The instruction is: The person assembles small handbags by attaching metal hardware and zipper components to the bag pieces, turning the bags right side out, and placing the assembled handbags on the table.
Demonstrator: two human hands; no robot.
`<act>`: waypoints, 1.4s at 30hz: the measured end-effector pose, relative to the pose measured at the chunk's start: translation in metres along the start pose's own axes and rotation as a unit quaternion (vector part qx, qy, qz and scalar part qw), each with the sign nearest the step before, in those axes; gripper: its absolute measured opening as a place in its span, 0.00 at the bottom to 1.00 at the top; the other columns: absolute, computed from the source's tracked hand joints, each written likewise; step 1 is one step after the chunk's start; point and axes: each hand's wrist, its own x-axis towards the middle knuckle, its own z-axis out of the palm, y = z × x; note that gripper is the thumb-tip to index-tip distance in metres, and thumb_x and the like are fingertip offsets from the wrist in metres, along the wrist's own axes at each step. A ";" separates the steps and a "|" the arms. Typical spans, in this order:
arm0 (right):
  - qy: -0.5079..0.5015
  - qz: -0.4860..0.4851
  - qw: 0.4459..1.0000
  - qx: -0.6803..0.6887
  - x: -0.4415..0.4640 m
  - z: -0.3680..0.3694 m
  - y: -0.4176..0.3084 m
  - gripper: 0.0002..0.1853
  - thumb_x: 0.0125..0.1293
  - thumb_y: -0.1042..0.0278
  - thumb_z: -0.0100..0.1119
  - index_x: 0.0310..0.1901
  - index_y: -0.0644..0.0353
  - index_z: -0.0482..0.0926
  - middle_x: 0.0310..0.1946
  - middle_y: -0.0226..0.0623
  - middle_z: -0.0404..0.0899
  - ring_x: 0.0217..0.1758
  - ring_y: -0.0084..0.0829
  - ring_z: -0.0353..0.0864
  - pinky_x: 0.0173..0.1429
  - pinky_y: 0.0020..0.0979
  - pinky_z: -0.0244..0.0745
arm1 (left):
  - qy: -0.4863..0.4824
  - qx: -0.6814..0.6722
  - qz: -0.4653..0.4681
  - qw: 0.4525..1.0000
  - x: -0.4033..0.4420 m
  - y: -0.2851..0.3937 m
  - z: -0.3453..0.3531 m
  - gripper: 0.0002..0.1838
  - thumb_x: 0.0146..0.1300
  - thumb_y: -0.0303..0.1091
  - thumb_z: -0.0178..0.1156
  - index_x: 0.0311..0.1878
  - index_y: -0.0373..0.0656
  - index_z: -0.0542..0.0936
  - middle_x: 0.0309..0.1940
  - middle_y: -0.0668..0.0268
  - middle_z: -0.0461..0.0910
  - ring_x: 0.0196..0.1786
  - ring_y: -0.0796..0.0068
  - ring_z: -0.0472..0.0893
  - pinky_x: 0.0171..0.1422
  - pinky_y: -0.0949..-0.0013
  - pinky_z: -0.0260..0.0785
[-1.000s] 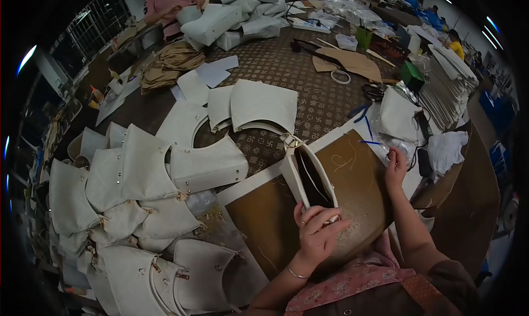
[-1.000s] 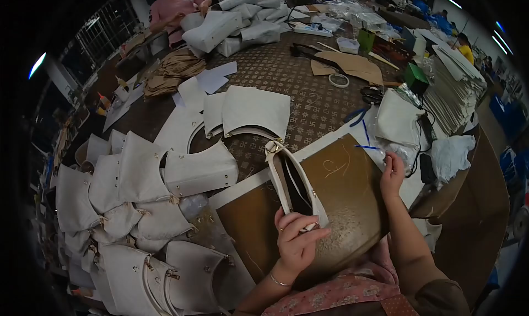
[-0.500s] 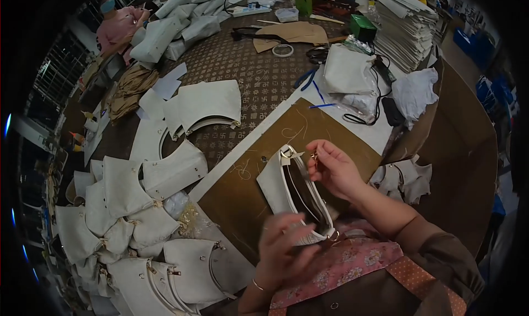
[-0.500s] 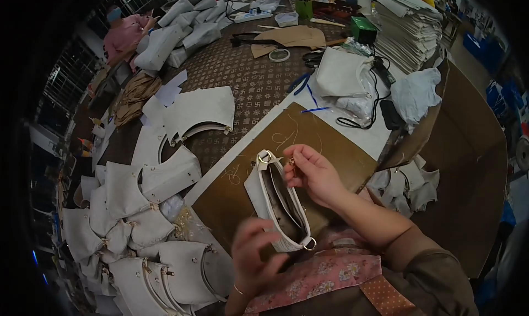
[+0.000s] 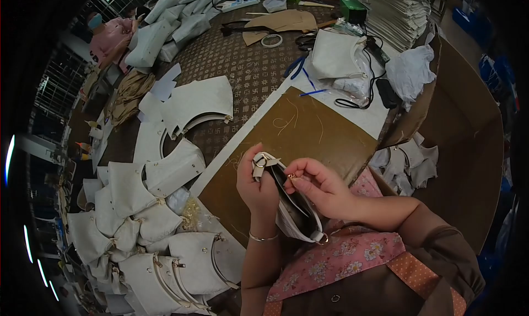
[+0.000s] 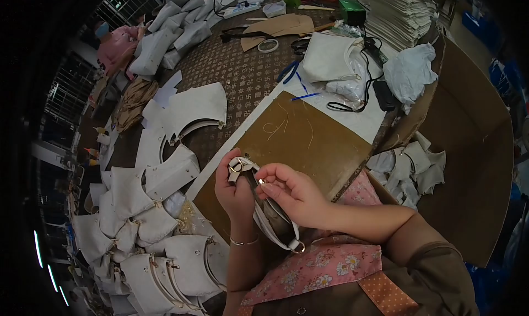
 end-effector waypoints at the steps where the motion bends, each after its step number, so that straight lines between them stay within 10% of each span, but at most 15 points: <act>1: -0.022 -0.006 1.000 -0.008 -0.001 0.001 -0.001 0.12 0.72 0.73 0.45 0.54 0.65 0.67 0.42 0.31 0.75 0.47 0.19 0.76 0.55 0.23 0.73 | 0.015 0.063 0.050 0.997 -0.005 0.006 0.000 0.28 0.45 0.13 0.44 0.53 0.36 0.75 0.47 0.55 0.76 0.50 0.66 0.76 0.59 0.68 0.66; 5: -0.040 -0.009 0.999 -0.029 0.002 -0.003 0.002 0.13 0.71 0.77 0.46 0.55 0.65 0.65 0.43 0.32 0.75 0.50 0.20 0.75 0.56 0.23 0.71 | 0.015 0.158 0.104 0.982 -0.013 0.030 -0.015 0.28 0.45 0.12 0.44 0.52 0.38 0.76 0.46 0.56 0.76 0.49 0.66 0.76 0.58 0.68 0.66; 10: -0.026 -0.047 0.988 -0.142 0.001 -0.007 -0.001 0.12 0.67 0.80 0.49 0.51 0.64 0.70 0.40 0.33 0.77 0.47 0.21 0.78 0.49 0.23 0.74 | -0.186 0.072 -0.036 0.979 -0.032 0.035 -0.035 0.28 0.46 0.10 0.43 0.51 0.39 0.78 0.43 0.57 0.77 0.47 0.66 0.77 0.57 0.71 0.66; 15: -0.068 -0.132 0.939 -0.310 0.004 -0.010 -0.003 0.10 0.64 0.80 0.53 0.46 0.62 0.76 0.36 0.37 0.78 0.42 0.30 0.80 0.45 0.28 0.74 | -0.182 -0.114 -0.218 0.952 -0.041 0.021 -0.055 0.24 0.50 0.11 0.45 0.50 0.37 0.78 0.41 0.62 0.79 0.50 0.74 0.77 0.57 0.74 0.66; 24: -0.025 -0.093 0.961 -0.259 0.001 -0.016 0.003 0.10 0.63 0.79 0.53 0.45 0.61 0.79 0.34 0.37 0.77 0.38 0.32 0.77 0.41 0.28 0.72 | -0.266 0.060 -0.132 0.953 -0.026 0.029 -0.052 0.14 0.61 0.21 0.55 0.50 0.36 0.75 0.33 0.65 0.79 0.39 0.80 0.80 0.46 0.75 0.71; 30: -0.076 -0.121 0.945 -0.293 0.000 -0.018 0.003 0.09 0.68 0.78 0.49 0.44 0.66 0.79 0.41 0.37 0.74 0.43 0.25 0.77 0.48 0.24 0.73 | -0.134 0.063 -0.121 0.982 -0.025 0.028 -0.040 0.13 0.56 0.23 0.60 0.46 0.41 0.76 0.34 0.64 0.78 0.42 0.73 0.81 0.46 0.70 0.72; 32: -0.096 -0.119 0.954 -0.258 0.001 -0.022 0.008 0.09 0.69 0.77 0.49 0.48 0.66 0.75 0.41 0.34 0.72 0.44 0.23 0.76 0.49 0.23 0.72 | -0.170 0.150 0.180 0.957 -0.023 0.034 -0.039 0.14 0.51 0.27 0.63 0.43 0.44 0.78 0.43 0.62 0.76 0.48 0.65 0.79 0.47 0.63 0.73; 35: -0.038 -0.037 0.998 -0.031 -0.003 -0.010 0.016 0.10 0.70 0.77 0.48 0.51 0.66 0.70 0.41 0.31 0.71 0.44 0.19 0.73 0.51 0.21 0.71 | -0.227 0.280 0.270 0.893 -0.018 0.041 -0.047 0.15 0.46 0.28 0.66 0.40 0.46 0.79 0.51 0.59 0.72 0.53 0.56 0.76 0.49 0.58 0.72; 39: -0.047 -0.001 0.999 -0.026 -0.002 -0.012 0.014 0.07 0.68 0.77 0.51 0.47 0.64 0.71 0.37 0.31 0.72 0.42 0.17 0.73 0.43 0.21 0.71 | -0.356 0.365 0.255 0.821 -0.015 0.052 -0.049 0.12 0.45 0.26 0.66 0.37 0.46 0.81 0.51 0.58 0.71 0.53 0.55 0.76 0.48 0.60 0.73; 42: -0.054 -0.042 0.991 -0.113 0.000 -0.013 0.017 0.09 0.69 0.78 0.49 0.49 0.64 0.68 0.42 0.31 0.70 0.43 0.17 0.71 0.47 0.20 0.70 | -0.297 0.273 0.155 0.902 -0.027 0.026 -0.053 0.10 0.46 0.22 0.65 0.34 0.44 0.82 0.50 0.58 0.71 0.55 0.55 0.76 0.51 0.62 0.73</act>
